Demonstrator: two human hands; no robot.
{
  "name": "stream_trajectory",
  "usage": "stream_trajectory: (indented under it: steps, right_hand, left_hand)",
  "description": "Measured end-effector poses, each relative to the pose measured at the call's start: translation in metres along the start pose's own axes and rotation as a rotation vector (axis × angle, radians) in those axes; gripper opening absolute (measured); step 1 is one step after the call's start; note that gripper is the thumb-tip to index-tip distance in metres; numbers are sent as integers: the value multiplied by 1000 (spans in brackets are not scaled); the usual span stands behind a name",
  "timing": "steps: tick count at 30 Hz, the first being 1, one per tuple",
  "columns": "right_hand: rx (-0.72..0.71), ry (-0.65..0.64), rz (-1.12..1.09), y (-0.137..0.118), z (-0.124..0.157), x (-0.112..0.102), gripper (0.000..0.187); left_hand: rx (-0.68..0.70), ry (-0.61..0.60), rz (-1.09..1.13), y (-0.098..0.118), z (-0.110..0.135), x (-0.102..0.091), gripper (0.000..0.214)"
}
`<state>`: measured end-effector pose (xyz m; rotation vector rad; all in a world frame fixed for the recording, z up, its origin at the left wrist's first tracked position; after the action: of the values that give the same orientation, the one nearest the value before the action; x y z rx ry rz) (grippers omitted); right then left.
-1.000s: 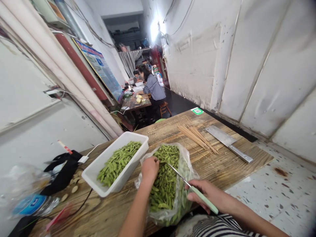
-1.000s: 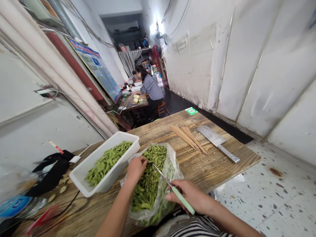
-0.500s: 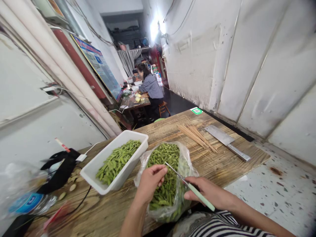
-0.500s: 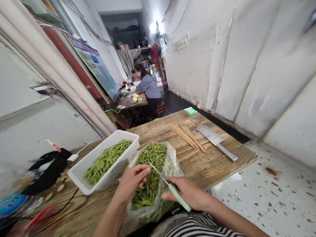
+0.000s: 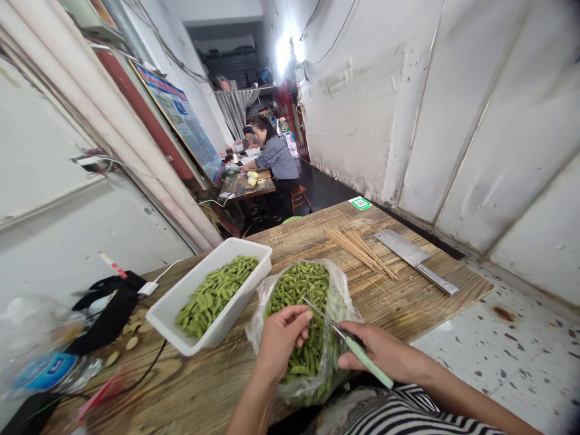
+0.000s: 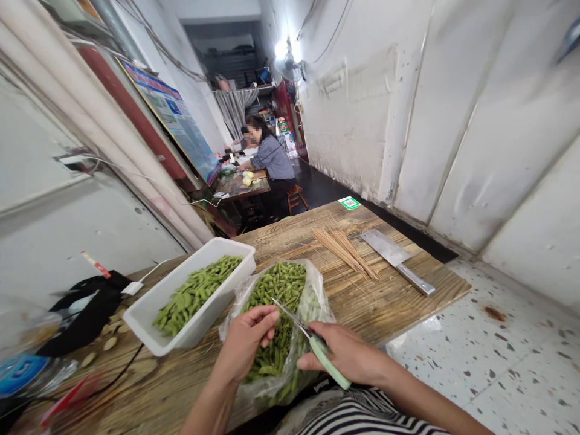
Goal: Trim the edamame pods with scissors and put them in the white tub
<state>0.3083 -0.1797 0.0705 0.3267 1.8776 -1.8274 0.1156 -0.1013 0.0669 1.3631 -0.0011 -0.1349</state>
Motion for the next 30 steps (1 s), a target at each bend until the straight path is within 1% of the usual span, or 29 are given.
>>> stream_trajectory:
  steps: [6, 10, 16, 21, 25, 30]
  right_hand:
    - [8, 1, 8, -1, 0, -1, 52]
    - [2, -2, 19, -2, 1, -1, 53]
    - [-19, -15, 3, -1, 0, 1, 47]
    - [-6, -12, -35, -1, 0, 2, 40]
    - [18, 10, -56, 0, -1, 6, 37]
    - [32, 54, -99, 5, -3, 12, 44]
  left_hand:
    - [26, 29, 27, -4, -2, -3, 36]
    - [37, 38, 10, -3, -1, -4, 34]
    - [30, 42, -65, -1, 2, -3, 33]
    - [25, 28, -75, 0, 3, -2, 33]
    - [-3, 37, 20, -1, 3, 1, 36]
    - [-57, 38, 264, -5, 5, 4, 35]
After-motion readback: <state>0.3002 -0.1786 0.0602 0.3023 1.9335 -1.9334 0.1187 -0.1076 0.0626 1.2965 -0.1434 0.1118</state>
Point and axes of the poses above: each hand's wrist, its own z-axis away from the middle knuckle, its own x-axis out of the palm, y = z × x, the point moved 1 cm from there along -z, towards the middle knuckle, and after that the axes turned 11 degrees about y, right-handed, at the moved point
